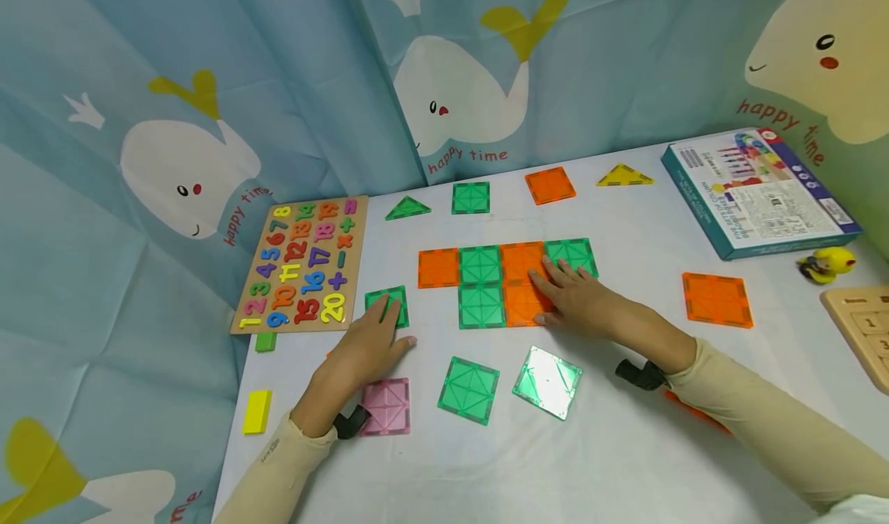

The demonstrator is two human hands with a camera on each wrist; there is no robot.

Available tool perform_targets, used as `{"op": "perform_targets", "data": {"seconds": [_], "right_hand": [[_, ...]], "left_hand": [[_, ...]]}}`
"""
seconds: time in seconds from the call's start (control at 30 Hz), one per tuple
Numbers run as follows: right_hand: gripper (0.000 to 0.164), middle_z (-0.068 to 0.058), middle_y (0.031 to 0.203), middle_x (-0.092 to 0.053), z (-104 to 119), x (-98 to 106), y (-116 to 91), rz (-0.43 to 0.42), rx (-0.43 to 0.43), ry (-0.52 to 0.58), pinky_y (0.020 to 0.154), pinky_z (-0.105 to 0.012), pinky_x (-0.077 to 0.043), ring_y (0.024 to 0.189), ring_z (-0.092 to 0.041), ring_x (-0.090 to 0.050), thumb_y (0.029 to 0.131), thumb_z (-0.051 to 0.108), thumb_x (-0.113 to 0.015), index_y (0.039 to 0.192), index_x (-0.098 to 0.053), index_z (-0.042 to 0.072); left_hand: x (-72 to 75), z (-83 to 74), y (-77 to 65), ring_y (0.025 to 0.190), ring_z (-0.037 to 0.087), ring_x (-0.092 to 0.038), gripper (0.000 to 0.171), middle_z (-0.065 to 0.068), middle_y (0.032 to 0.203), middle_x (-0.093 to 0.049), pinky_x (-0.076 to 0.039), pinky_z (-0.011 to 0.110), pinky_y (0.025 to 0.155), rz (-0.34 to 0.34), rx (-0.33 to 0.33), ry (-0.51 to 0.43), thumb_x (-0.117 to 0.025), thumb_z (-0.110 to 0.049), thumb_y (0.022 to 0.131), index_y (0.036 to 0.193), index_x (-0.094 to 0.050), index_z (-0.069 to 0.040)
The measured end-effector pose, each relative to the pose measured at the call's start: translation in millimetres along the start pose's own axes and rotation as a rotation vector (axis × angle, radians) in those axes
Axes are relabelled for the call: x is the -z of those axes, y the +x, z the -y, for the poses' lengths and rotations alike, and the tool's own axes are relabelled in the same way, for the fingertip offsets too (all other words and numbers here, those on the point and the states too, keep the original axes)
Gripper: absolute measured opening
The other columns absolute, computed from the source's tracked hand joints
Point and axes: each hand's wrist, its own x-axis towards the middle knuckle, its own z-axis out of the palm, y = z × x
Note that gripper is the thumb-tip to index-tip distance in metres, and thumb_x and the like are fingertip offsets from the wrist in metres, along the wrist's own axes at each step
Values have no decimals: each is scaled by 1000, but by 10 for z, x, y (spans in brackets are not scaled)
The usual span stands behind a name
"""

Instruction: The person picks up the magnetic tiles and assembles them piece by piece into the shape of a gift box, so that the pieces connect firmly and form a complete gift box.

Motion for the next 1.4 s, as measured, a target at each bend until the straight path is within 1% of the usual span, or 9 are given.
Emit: {"op": "perform_targets", "data": {"seconds": [0.17, 0.33, 0.63, 0.77, 0.87, 1.03, 1.2, 1.33, 1.4], "right_hand": [[75, -36, 168, -19, 4, -5, -4, -5, 3, 2, 123, -71, -21, 153, -60, -21, 107, 39, -62, 162, -34, -3], [75, -36, 168, -19, -5, -13, -1, -3, 1, 6, 122, -72, -21, 153, -60, -21, 107, 39, -63, 162, -34, -3], [73, -36, 169, -18, 2, -16, 0, -16, 15, 9, 121, -73, -22, 153, -60, -21, 108, 38, -61, 162, -34, -3], [73, -35, 169, -19, 13, -15, -4, -23, 16, 14, 121, -73, -22, 153, -59, -21, 107, 38, -62, 162, -35, -3], [74, -35, 169, -19, 21, -10, -9, -21, 3, 7, 121, -73, -23, 153, -59, -22, 107, 38, -63, 162, -35, -3], [74, -35, 165, -29, 35, 77, 41, 4, -18, -35, 120, -74, -25, 151, -56, -30, 104, 40, -67, 159, -41, -2], [67, -37, 155, -44, -19, 316, 262, 19, -33, -24, 116, -73, -33, 142, -56, -44, 105, 38, -67, 152, -50, -6], [64, -39, 157, -38, -162, 472, 630, 35, -29, 63, 117, -68, -36, 142, -57, -42, 109, 29, -61, 155, -41, -11], [63, -38, 160, -35, -244, 511, 863, 30, -21, 102, 120, -66, -34, 146, -55, -39, 110, 26, -57, 157, -37, -11]], "left_hand": [[-61, -86, -120, 155, 46, -34, 77, 27, 170, -26, -35, 59, 122, 2, -53, 34, -60, -42, 108, 163, -32, 4], [-107, -249, -109, 155, 43, -35, 75, 26, 169, -29, -35, 57, 123, -11, -116, 84, -58, -44, 108, 162, -35, 3], [-148, -486, 140, 156, 42, -32, 64, 26, 170, -28, -31, 56, 126, -33, -221, 118, -50, -36, 113, 163, -35, 0], [-122, -486, 258, 152, 42, -39, 55, 25, 166, -36, -36, 55, 124, -77, -269, 133, -53, -30, 112, 159, -45, -1], [-78, -460, 347, 151, 39, -42, 56, 22, 165, -39, -39, 53, 122, -95, -286, 116, -60, -29, 109, 158, -48, -5], [-27, -435, 481, 156, 38, -35, 70, 22, 169, -32, -36, 53, 124, -30, -280, 49, -65, -37, 105, 163, -39, -7], [12, -446, 568, 158, 38, -31, 78, 22, 171, -26, -34, 52, 125, 10, -273, 37, -68, -41, 103, 166, -34, -8], [37, -441, 616, 160, 35, -27, 81, 19, 175, -19, -36, 50, 124, 54, -246, 5, -69, -42, 102, 168, -30, -13], [40, -438, 638, 160, 34, -26, 81, 18, 175, -17, -36, 49, 124, 74, -240, -8, -69, -42, 102, 168, -29, -14]]}}
